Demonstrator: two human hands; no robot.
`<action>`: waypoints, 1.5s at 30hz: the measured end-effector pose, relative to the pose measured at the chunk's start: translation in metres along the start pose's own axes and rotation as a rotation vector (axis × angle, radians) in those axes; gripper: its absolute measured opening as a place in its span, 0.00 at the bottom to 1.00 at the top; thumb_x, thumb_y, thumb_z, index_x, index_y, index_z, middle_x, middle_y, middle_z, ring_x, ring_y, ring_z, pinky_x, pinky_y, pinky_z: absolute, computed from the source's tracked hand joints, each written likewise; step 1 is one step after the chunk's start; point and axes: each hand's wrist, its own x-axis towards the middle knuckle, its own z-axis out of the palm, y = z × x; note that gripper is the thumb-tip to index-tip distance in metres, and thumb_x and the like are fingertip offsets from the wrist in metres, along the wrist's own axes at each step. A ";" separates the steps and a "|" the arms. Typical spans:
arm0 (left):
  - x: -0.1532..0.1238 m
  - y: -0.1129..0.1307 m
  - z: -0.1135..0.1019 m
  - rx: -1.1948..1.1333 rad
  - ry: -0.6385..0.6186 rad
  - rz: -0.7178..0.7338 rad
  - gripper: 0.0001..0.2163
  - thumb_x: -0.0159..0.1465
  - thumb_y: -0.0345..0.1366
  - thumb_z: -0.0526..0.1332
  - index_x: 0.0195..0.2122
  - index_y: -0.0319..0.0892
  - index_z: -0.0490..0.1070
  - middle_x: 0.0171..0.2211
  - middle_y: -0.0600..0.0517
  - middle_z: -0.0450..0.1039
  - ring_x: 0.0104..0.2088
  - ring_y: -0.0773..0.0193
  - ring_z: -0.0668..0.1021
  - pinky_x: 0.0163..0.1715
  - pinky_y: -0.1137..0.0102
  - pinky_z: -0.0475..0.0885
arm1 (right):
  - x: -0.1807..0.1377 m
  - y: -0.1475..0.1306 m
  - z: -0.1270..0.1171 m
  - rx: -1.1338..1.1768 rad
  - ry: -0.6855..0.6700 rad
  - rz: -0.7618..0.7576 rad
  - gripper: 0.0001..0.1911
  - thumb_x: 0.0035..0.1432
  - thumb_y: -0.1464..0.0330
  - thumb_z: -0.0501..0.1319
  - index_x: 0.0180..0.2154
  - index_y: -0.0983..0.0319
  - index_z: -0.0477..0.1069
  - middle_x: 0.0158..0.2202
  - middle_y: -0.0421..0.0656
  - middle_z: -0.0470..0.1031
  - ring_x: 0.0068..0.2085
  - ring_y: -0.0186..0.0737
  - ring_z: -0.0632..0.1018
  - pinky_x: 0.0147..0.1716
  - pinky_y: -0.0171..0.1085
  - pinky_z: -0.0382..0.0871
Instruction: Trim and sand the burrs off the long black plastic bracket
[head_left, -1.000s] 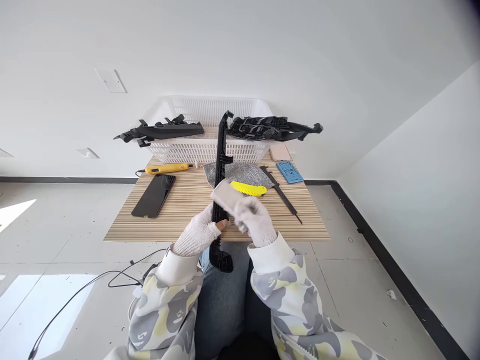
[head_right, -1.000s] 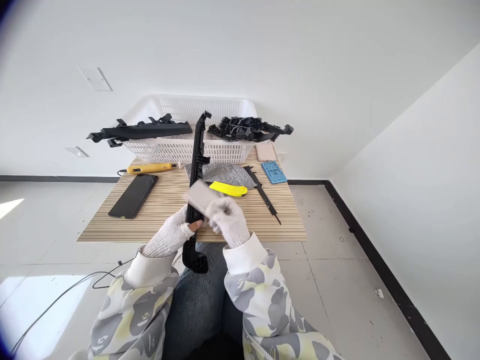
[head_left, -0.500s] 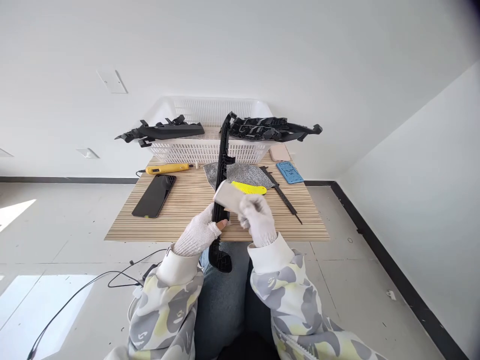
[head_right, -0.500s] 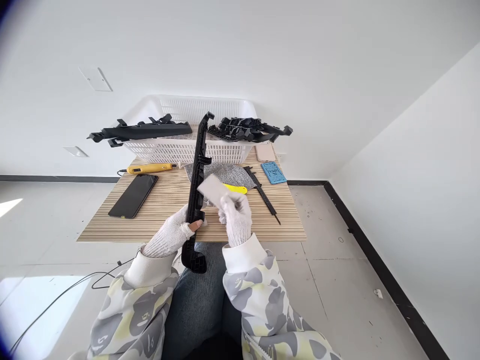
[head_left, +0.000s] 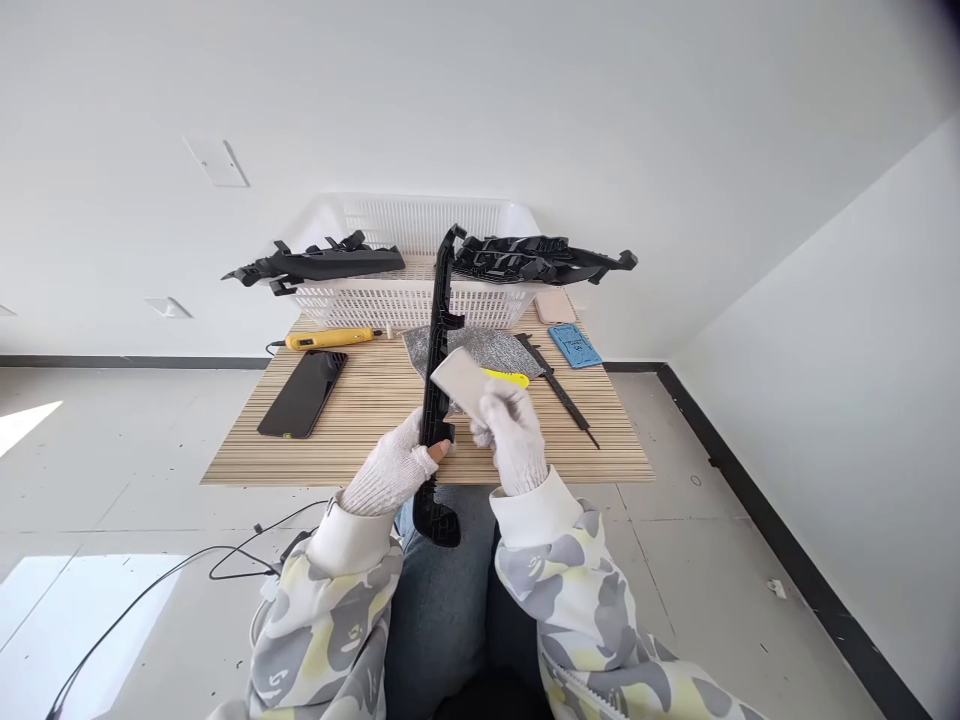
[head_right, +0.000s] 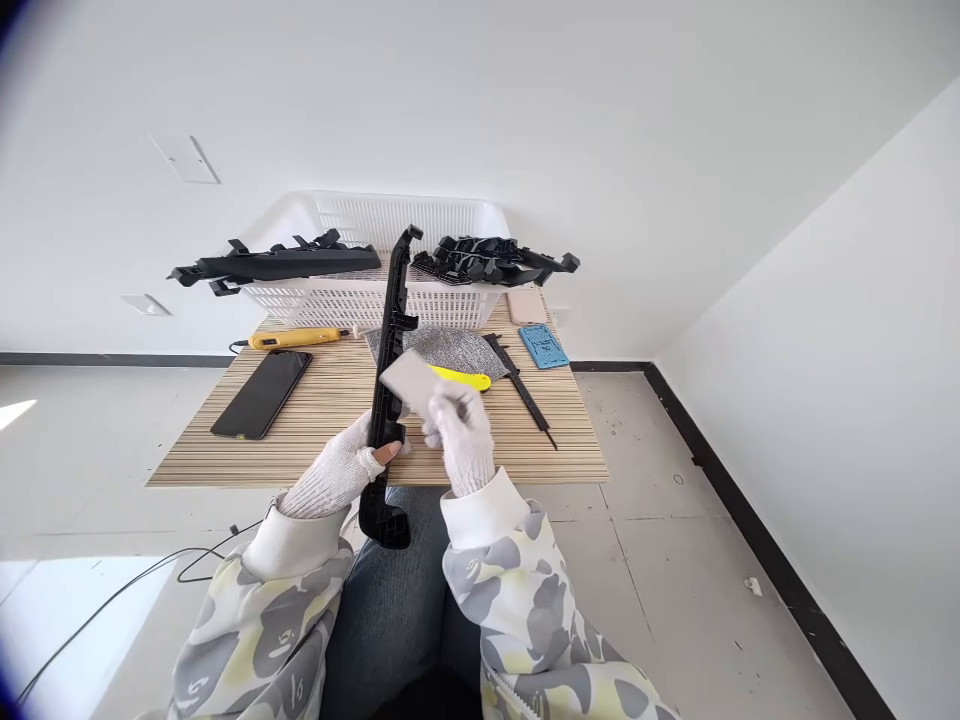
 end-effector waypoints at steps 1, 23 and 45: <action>0.000 0.000 0.000 0.003 0.007 0.001 0.25 0.63 0.55 0.59 0.54 0.43 0.73 0.48 0.46 0.83 0.50 0.45 0.82 0.52 0.55 0.75 | -0.001 0.000 0.001 -0.033 -0.043 0.039 0.21 0.45 0.58 0.74 0.40 0.57 0.73 0.25 0.33 0.75 0.21 0.30 0.74 0.15 0.28 0.65; -0.002 0.010 -0.003 0.234 -0.108 -0.034 0.33 0.64 0.50 0.61 0.69 0.47 0.63 0.56 0.42 0.81 0.57 0.37 0.81 0.54 0.49 0.75 | -0.002 0.005 0.007 0.000 0.054 0.009 0.17 0.43 0.61 0.73 0.36 0.58 0.74 0.36 0.39 0.80 0.30 0.35 0.79 0.21 0.30 0.73; -0.005 0.012 -0.001 0.060 -0.010 -0.062 0.27 0.64 0.52 0.60 0.62 0.47 0.69 0.51 0.46 0.83 0.54 0.43 0.82 0.53 0.54 0.75 | -0.001 -0.004 -0.003 0.037 0.022 -0.052 0.21 0.46 0.60 0.73 0.42 0.57 0.74 0.25 0.33 0.73 0.24 0.31 0.73 0.22 0.32 0.67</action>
